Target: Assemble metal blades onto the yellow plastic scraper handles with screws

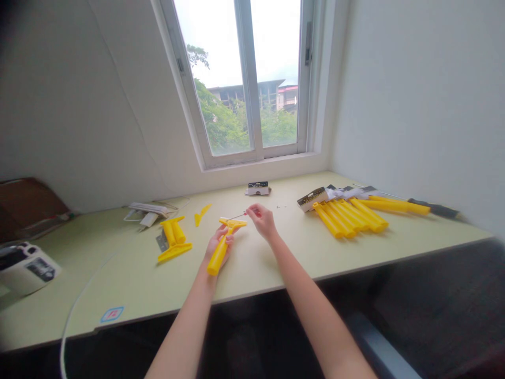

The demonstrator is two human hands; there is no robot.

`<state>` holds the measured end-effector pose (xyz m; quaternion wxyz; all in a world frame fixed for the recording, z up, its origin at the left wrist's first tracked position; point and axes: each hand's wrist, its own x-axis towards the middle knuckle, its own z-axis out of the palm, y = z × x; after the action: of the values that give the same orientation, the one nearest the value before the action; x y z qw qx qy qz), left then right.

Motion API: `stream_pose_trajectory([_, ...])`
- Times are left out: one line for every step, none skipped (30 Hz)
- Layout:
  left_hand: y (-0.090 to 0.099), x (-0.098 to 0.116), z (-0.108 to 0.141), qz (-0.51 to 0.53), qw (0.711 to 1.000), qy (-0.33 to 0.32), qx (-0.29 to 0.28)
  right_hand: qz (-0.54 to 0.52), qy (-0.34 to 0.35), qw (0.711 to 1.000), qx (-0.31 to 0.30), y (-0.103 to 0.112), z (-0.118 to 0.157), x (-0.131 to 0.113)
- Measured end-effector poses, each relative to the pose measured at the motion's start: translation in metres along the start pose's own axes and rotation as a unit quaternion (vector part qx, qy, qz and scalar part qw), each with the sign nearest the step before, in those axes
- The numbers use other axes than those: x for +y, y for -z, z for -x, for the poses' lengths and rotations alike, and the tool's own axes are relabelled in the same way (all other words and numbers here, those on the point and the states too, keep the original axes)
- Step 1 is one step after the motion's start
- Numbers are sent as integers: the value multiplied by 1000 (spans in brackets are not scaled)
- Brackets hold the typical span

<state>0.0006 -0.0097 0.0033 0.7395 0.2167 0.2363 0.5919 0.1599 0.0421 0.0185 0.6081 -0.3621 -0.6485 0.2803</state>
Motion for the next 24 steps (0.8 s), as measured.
stream_pose_trajectory([0, 0, 0, -8, 1000, -7, 2, 3, 4, 1000, 1, 0, 0, -1])
stream_pose_trajectory([0, -1, 0, -17, 1000, -13, 5, 7, 7, 1000, 1, 0, 1, -1])
stream_pose_trajectory([-1, -1, -1, -27, 999, -19, 7, 11, 9, 1000, 0, 0, 1, -2])
stream_pose_trajectory([-1, -1, -1, -36, 999, -24, 10, 14, 10, 1000, 1, 1, 1, -2])
stream_pose_trajectory([-1, -1, -1, -45, 999, -27, 13, 16, 12, 1000, 2, 1, 1, -3])
stream_pose_trajectory([-1, -2, -1, -52, 998, -29, 15, 19, 13, 1000, 4, 1, 2, -3])
stream_pose_trajectory([-1, -2, -2, -56, 998, -31, 16, 21, 15, 1000, 5, 1, 2, -4])
stream_pose_trajectory([-1, -2, -2, -57, 998, -32, 16, 23, 17, 1000, 6, 1, 2, -4])
stream_pose_trajectory([-1, -2, -2, -57, 998, -33, 15, 24, 19, 1000, 5, 2, 2, -4])
stream_pose_trajectory([-1, -2, -2, -56, 998, -31, 14, 25, 21, 999, 4, 2, 2, -4])
stream_pose_trajectory([-1, -2, -2, -55, 998, -29, 12, 24, 22, 999, 2, 2, 2, -4])
stream_pose_trajectory([-1, -2, -2, -53, 998, -25, 10, 23, 22, 999, 0, 1, 2, -5])
stream_pose_trajectory([-1, -1, -2, -51, 998, -23, 9, 22, 24, 999, -1, 1, 2, -5])
stream_pose_trajectory([-1, -1, -2, -50, 998, -22, 9, 23, 25, 999, -2, 1, 2, -5])
stream_pose_trajectory([-1, -1, -1, -49, 998, -23, 11, 25, 27, 999, -2, 1, 2, -6])
stream_pose_trajectory([-1, -1, -1, -48, 998, -25, 13, 28, 29, 999, -2, 1, 2, -6])
stream_pose_trajectory([-1, -1, -1, -49, 998, -27, 14, 32, 31, 999, -1, 1, 2, -6])
stream_pose_trajectory([-1, -1, -1, -49, 998, -29, 15, 36, 33, 999, 1, 1, 2, -7])
stream_pose_trajectory([-1, -1, -1, -49, 998, -28, 15, 40, 35, 999, 2, 1, 2, -7])
stream_pose_trajectory([-2, -1, 0, -49, 998, -27, 14, 42, 37, 998, 3, 1, 2, -7])
stream_pose_trajectory([-2, -1, 0, -49, 998, -26, 13, 43, 38, 998, 4, 1, 2, -7])
stream_pose_trajectory([-2, -1, 0, -50, 998, -26, 12, 43, 39, 998, 5, 1, 2, -7])
stream_pose_trajectory([-2, -1, 1, -50, 998, -26, 11, 41, 39, 998, 6, 1, 2, -7])
stream_pose_trajectory([-3, -1, 1, -51, 998, -25, 11, 39, 40, 998, 6, 1, 2, -7])
